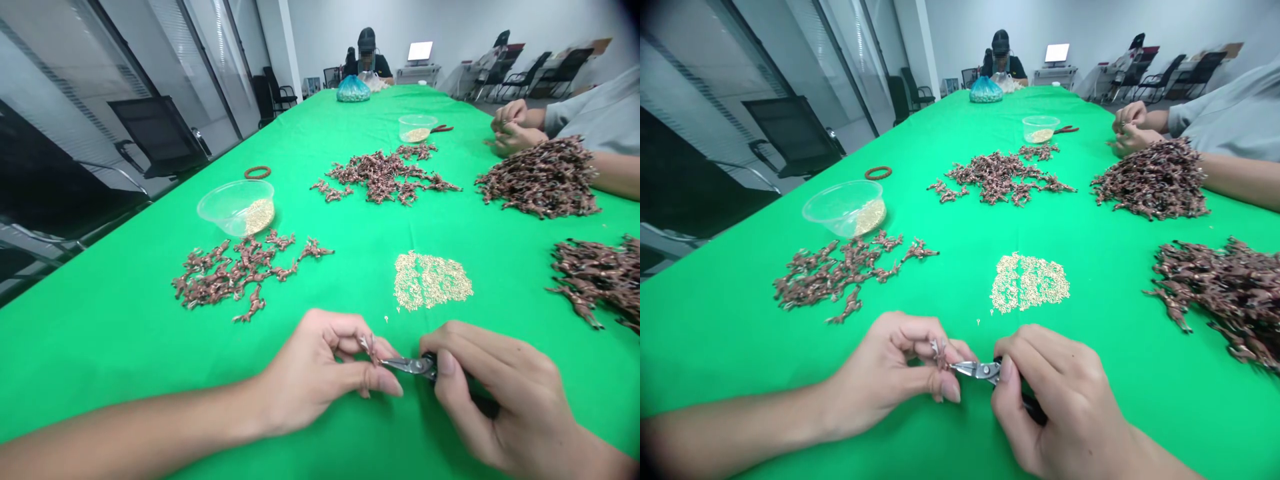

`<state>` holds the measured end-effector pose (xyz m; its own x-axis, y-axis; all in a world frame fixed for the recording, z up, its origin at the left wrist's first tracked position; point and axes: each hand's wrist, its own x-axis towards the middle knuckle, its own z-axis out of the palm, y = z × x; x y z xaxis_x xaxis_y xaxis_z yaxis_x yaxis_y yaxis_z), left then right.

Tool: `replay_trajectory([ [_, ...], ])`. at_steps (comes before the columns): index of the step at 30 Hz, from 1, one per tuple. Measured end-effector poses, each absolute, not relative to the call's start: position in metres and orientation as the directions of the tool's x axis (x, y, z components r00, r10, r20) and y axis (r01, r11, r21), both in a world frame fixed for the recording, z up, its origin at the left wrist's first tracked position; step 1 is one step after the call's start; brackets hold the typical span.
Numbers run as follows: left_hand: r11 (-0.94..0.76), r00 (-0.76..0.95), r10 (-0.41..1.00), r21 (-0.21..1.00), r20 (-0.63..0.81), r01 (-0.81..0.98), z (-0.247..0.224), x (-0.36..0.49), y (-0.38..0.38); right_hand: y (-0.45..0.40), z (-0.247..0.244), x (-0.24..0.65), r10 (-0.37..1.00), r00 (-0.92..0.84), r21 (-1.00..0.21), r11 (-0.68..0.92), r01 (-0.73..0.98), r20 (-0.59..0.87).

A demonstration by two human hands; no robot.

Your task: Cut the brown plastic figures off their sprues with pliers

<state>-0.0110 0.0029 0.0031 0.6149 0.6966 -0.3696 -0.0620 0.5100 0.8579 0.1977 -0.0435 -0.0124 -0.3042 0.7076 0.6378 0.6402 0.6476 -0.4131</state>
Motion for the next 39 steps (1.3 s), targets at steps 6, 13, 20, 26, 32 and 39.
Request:
replay_trajectory([
  [6,0.546,0.636,0.664,0.836,-0.393,-0.054,0.004,-0.012,0.003,-0.047,-0.011,0.202,0.647,-0.359,-0.272,0.667,0.694,0.673],
  [13,0.549,0.671,0.624,0.836,-0.4,-0.012,0.004,-0.014,0.005,-0.048,-0.009,0.211,0.506,-0.498,0.002,0.7,0.714,0.704],
  [20,0.4,0.613,0.719,0.916,-0.328,0.021,0.005,-0.013,0.007,-0.04,-0.009,0.214,0.533,-0.379,-0.092,0.66,0.745,0.756],
  [26,0.219,0.409,0.884,0.974,-0.226,0.066,0.003,-0.012,0.007,-0.027,-0.022,0.214,0.672,-0.279,-0.19,0.536,0.823,0.686],
  [32,0.217,0.364,0.903,0.974,-0.227,0.07,0.003,-0.01,0.008,-0.03,-0.027,0.207,0.739,-0.273,-0.206,0.486,0.849,0.616],
  [39,0.259,0.372,0.892,0.965,-0.254,0.038,0.003,-0.009,0.007,-0.029,-0.027,0.204,0.742,-0.28,-0.196,0.483,0.854,0.609],
])
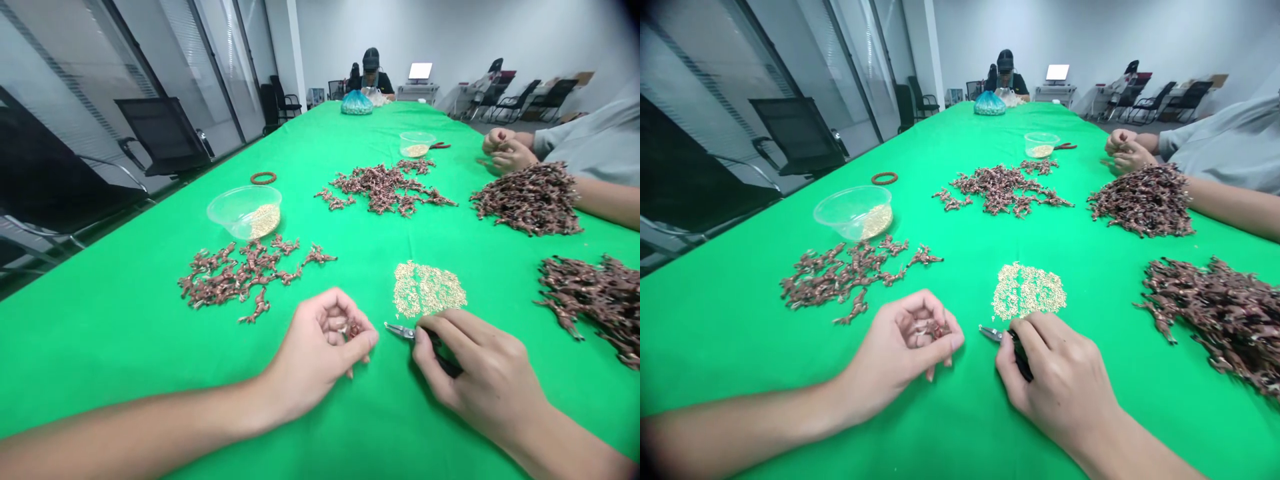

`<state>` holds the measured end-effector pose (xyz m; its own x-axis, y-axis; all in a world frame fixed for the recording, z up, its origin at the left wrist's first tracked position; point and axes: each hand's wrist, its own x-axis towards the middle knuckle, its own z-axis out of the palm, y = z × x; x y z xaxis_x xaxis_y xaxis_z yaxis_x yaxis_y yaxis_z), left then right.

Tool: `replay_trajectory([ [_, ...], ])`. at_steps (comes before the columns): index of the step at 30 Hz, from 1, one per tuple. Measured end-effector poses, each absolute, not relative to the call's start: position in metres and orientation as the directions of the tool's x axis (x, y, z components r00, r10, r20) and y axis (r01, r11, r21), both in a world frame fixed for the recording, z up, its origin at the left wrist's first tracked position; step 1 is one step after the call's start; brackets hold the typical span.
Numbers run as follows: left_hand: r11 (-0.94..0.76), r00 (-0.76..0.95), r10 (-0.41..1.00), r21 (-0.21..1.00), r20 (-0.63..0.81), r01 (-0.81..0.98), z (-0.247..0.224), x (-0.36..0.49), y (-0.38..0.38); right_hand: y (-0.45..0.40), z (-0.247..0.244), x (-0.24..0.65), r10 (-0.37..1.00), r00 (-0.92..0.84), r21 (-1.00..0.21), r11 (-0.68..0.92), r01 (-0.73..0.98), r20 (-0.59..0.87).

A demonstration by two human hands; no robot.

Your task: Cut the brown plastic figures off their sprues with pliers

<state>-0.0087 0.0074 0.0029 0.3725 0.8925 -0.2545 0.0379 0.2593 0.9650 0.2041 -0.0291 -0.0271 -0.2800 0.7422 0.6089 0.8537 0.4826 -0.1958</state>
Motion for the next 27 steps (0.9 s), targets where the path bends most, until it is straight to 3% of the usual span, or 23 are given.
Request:
replay_trajectory([
  [6,0.196,0.398,0.902,0.98,-0.167,-0.034,-0.002,-0.011,0.006,-0.031,-0.028,0.204,0.753,-0.295,-0.162,0.467,0.869,0.588],
  [14,0.172,0.427,0.888,0.985,-0.169,0.032,-0.003,-0.011,0.004,-0.03,-0.027,0.2,0.766,-0.296,-0.129,0.439,0.889,0.57],
  [17,0.119,0.428,0.889,0.986,-0.16,0.12,-0.002,-0.012,0.004,-0.028,-0.027,0.201,0.761,-0.289,-0.136,0.441,0.887,0.581],
  [19,-0.034,0.442,0.892,0.963,-0.091,0.267,0.0,-0.015,0.007,-0.027,-0.027,0.201,0.756,-0.278,-0.16,0.449,0.879,0.592],
  [21,-0.318,0.513,0.856,0.844,0.06,0.432,0.002,-0.018,0.014,-0.027,-0.027,0.201,0.755,-0.265,-0.188,0.455,0.87,0.6],
  [23,-0.603,0.634,0.747,0.605,0.201,0.519,0.001,-0.021,0.022,-0.027,-0.028,0.2,0.759,-0.249,-0.212,0.452,0.866,0.602],
  [25,-0.746,0.718,0.651,0.385,0.247,0.544,0.0,-0.023,0.029,-0.027,-0.029,0.2,0.768,-0.228,-0.236,0.442,0.865,0.599],
  [27,-0.795,0.758,0.604,0.251,0.244,0.552,-0.001,-0.023,0.032,-0.026,-0.03,0.201,0.774,-0.197,-0.266,0.427,0.864,0.602],
])
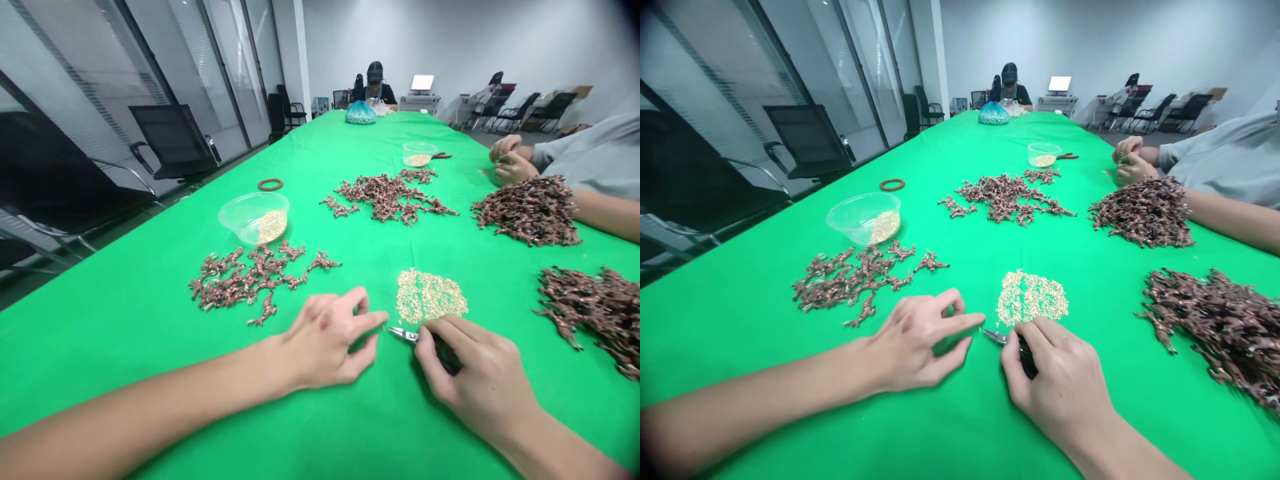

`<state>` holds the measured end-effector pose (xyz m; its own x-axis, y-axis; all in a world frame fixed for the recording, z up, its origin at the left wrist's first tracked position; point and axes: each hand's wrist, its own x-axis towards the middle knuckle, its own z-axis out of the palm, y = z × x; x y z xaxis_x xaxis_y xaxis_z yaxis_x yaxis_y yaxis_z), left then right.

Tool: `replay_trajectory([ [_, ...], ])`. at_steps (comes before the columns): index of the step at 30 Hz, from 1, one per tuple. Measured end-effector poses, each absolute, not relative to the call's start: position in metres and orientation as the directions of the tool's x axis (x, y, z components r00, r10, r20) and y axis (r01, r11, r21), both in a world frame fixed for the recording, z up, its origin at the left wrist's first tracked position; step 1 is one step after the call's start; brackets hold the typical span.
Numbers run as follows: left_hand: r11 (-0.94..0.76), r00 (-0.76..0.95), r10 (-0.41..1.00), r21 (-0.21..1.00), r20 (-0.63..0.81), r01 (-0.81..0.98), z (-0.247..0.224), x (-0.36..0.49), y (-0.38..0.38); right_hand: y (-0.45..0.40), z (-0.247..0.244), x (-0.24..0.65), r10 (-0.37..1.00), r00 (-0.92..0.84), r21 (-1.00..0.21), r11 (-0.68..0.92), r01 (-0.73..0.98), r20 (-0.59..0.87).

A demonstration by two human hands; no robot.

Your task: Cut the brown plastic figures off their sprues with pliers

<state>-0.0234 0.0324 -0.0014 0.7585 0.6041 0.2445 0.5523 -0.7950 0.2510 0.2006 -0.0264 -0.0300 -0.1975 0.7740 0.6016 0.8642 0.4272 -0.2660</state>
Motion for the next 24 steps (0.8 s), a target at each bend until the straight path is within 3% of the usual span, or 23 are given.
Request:
replay_trajectory([
  [8,-0.914,0.872,0.395,0.026,0.289,0.405,-0.004,-0.021,0.033,-0.022,-0.027,0.205,0.856,-0.055,-0.418,0.306,0.856,0.514],
  [15,-0.879,0.823,0.469,0.257,0.32,0.401,-0.01,-0.02,0.042,-0.021,-0.024,0.207,0.912,0.046,-0.529,0.196,0.825,0.409],
  [24,-0.937,0.849,0.342,0.08,0.403,0.34,-0.01,-0.029,0.031,-0.023,-0.024,0.206,0.914,0.009,-0.544,0.234,0.806,0.405],
])
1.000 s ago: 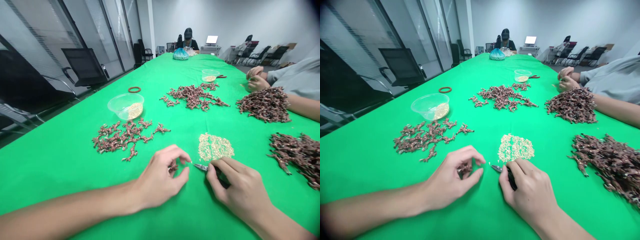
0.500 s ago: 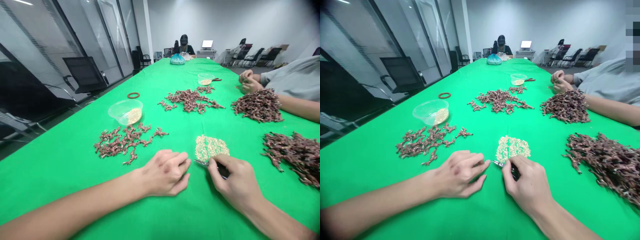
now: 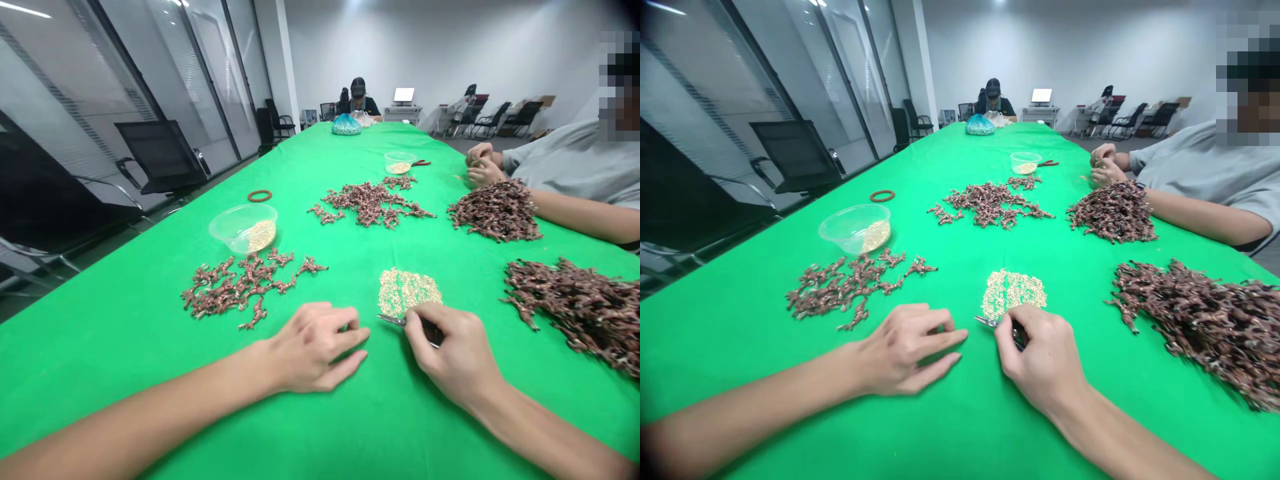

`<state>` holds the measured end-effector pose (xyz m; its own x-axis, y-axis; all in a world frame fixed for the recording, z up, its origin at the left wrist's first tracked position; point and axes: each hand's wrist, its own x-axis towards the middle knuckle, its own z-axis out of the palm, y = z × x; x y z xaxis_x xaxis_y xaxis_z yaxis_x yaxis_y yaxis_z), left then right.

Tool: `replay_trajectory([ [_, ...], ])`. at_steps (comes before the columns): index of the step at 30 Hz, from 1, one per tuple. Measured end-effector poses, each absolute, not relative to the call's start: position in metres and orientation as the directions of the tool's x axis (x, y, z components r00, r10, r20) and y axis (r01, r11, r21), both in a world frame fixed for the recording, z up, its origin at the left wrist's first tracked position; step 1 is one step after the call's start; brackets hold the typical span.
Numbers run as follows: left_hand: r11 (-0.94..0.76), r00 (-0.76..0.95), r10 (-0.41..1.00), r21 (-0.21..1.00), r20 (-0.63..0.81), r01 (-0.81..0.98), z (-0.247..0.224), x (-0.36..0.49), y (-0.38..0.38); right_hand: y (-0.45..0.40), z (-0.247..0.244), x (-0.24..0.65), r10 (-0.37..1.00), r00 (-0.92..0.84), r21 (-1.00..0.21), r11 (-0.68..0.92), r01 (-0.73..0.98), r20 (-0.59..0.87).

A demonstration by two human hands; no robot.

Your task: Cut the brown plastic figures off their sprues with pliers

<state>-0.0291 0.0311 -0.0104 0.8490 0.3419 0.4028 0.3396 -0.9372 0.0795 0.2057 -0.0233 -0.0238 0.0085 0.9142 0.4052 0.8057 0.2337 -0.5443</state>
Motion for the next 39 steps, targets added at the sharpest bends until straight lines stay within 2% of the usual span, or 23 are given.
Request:
replay_trajectory([
  [2,-0.948,0.868,0.312,0.063,0.387,0.313,-0.008,-0.028,0.029,-0.023,-0.024,0.205,0.913,0.006,-0.548,0.24,0.801,0.408],
  [4,-0.941,0.864,0.336,0.11,0.374,0.319,-0.007,-0.027,0.028,-0.023,-0.024,0.205,0.911,0.006,-0.55,0.244,0.798,0.413],
  [9,-0.807,0.757,0.55,0.456,0.351,0.375,-0.008,-0.025,0.035,-0.023,-0.022,0.206,0.902,-0.003,-0.563,0.271,0.781,0.431],
  [12,-0.773,0.709,0.586,0.535,0.393,0.342,-0.01,-0.026,0.038,-0.024,-0.019,0.206,0.895,-0.039,-0.578,0.32,0.751,0.444],
  [15,-0.807,0.651,0.556,0.522,0.516,0.276,-0.012,-0.028,0.037,-0.029,-0.015,0.203,0.889,-0.091,-0.598,0.375,0.708,0.449],
  [18,-0.868,0.604,0.473,0.456,0.642,0.196,-0.011,-0.029,0.035,-0.036,-0.012,0.199,0.9,-0.116,-0.651,0.388,0.652,0.42],
  [21,-0.912,0.591,0.392,0.383,0.705,0.148,-0.01,-0.029,0.034,-0.042,-0.011,0.195,0.899,-0.133,-0.68,0.406,0.611,0.416],
  [28,-0.941,0.596,0.325,0.315,0.734,0.125,-0.012,-0.029,0.033,-0.042,-0.014,0.195,0.892,-0.159,-0.672,0.427,0.605,0.424],
  [39,-0.951,0.619,0.298,0.285,0.726,0.124,-0.011,-0.029,0.031,-0.044,-0.011,0.194,0.865,-0.216,-0.621,0.481,0.62,0.454],
])
